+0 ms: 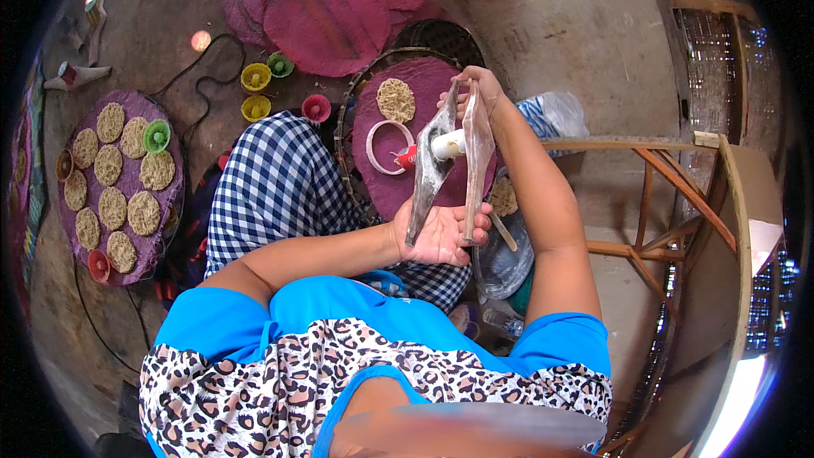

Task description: The person scoops dough from a metal bowl and loads it into a wooden press. They then press the dough into small, round, patterned snacks and place them on a purple mat. The person repeats this process, creating a batch of snacks.

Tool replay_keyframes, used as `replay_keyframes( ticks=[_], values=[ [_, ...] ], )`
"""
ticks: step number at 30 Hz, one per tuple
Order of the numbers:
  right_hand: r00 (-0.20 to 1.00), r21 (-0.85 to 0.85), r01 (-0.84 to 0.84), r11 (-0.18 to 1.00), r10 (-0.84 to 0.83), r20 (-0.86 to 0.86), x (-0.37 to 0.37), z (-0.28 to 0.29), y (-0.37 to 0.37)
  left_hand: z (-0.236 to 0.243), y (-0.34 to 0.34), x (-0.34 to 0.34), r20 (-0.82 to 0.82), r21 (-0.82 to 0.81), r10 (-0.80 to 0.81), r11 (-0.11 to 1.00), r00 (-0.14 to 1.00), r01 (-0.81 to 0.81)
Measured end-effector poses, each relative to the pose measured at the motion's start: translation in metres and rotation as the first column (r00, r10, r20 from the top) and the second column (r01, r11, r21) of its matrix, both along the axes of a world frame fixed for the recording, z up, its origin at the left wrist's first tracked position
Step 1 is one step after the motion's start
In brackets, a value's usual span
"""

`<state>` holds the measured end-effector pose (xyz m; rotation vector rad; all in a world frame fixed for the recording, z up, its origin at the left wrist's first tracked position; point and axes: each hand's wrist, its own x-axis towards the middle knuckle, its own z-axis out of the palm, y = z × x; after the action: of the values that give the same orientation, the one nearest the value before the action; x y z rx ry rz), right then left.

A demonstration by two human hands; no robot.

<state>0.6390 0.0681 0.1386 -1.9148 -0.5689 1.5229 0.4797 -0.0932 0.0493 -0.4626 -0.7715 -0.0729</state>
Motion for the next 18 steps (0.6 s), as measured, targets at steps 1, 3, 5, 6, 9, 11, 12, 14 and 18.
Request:
replay_keyframes(
  ticks=[1, 3, 5, 6, 9, 11, 12, 14, 18],
  values=[
    [1.000, -0.013, 0.009, 1.000, -0.009, 0.009, -0.003, -0.002, -0.001, 0.001, -0.001, -0.002, -0.035, -0.009, -0.005, 1.000, 0.999, 0.005],
    [0.999, -0.026, 0.015, 1.000, -0.014, 0.033, -0.007, -0.005, -0.003, 0.003, -0.003, -0.005, -0.061, 0.008, 0.023, 1.000, 0.998, -0.022],
    [0.998, -0.023, 0.007, 1.000, -0.006, 0.063, -0.010, -0.010, -0.002, 0.004, -0.005, -0.009, -0.056, 0.008, 0.044, 0.999, 0.997, -0.043],
    [0.998, -0.007, -0.026, 1.000, 0.026, 0.052, -0.012, -0.012, -0.001, 0.004, -0.006, -0.010, -0.044, 0.005, 0.054, 0.999, 0.998, -0.054],
    [0.995, 0.042, -0.094, 0.995, 0.092, 0.039, -0.013, -0.017, 0.006, -0.002, -0.003, -0.014, -0.110, 0.040, 0.079, 0.996, 0.991, -0.075],
    [0.992, 0.083, -0.119, 0.989, 0.116, 0.040, -0.012, -0.019, 0.012, -0.009, 0.002, -0.012, -0.145, 0.071, 0.088, 0.994, 0.986, -0.078],
    [0.991, 0.097, -0.121, 0.988, 0.113, 0.077, -0.011, -0.018, 0.015, -0.013, 0.005, -0.010, -0.141, 0.081, 0.090, 0.994, 0.986, -0.079],
    [0.991, 0.131, -0.105, 0.986, 0.092, 0.102, -0.008, -0.017, 0.020, -0.019, 0.012, -0.004, -0.140, 0.074, 0.058, 0.996, 0.988, -0.048],
    [0.989, 0.178, -0.075, 0.981, 0.051, 0.138, -0.003, -0.009, 0.023, -0.024, 0.019, 0.008, -0.117, 0.107, 0.087, 0.991, 0.989, -0.074]
  ],
)
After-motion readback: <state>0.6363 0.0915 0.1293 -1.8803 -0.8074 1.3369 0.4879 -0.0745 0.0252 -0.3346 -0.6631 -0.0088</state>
